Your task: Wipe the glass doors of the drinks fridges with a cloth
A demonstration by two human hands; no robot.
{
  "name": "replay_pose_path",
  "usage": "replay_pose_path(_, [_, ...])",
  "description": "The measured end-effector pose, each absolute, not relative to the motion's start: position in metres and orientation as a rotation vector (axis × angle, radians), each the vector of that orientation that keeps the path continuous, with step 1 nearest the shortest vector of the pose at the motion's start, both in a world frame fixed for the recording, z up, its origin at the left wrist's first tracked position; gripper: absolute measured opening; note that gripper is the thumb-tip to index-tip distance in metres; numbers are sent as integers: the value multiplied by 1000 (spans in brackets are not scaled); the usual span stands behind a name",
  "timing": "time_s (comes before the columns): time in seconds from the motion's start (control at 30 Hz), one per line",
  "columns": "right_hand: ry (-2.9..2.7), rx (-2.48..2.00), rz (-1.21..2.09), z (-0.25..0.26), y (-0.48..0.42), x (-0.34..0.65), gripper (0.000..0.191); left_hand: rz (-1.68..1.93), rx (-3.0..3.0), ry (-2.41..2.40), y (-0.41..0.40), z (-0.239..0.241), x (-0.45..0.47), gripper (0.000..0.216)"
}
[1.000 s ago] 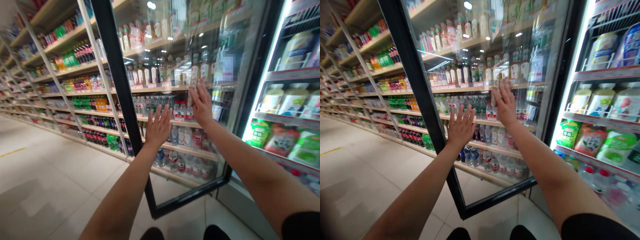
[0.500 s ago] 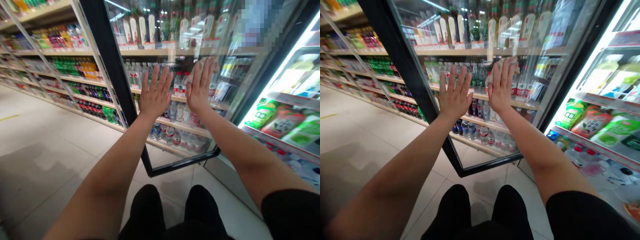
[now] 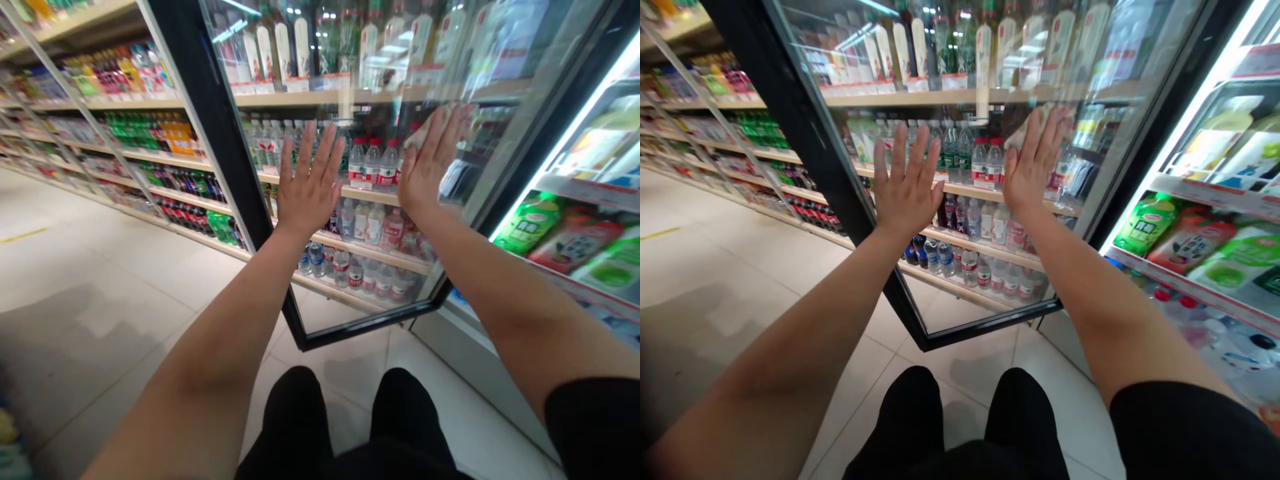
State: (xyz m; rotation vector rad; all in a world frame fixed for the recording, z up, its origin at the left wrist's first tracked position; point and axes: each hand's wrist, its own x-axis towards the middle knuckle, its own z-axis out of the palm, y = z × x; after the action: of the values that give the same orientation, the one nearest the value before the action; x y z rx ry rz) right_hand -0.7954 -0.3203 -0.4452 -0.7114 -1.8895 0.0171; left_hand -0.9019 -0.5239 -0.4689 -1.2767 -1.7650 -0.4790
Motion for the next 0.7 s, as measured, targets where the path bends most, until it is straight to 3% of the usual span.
replay_pose_path(0.07, [-1928, -748, 36, -448, -318, -794, 69, -478, -1276, -1767, -523, -469, -904, 65])
replay_pose_path(0.27, [-1736, -673, 141, -393, -298, -790, 66, -486, -1286, -1741, -523, -470, -906, 75])
replay_pose_path(0.4, [-1740, -672, 142, -433, -288, -783, 66, -479, -1279, -1766, -524, -470, -901, 88])
replay_pose_path(0.5, [-1762, -743, 149, -455, -277, -779, 68, -520, -1299, -1774, -524, -469, -899, 80])
replay_pose_path(0.7, [-1680, -886, 278, -392, -251, -772, 66, -534, -1292, -1788, -524, -469, -898, 71])
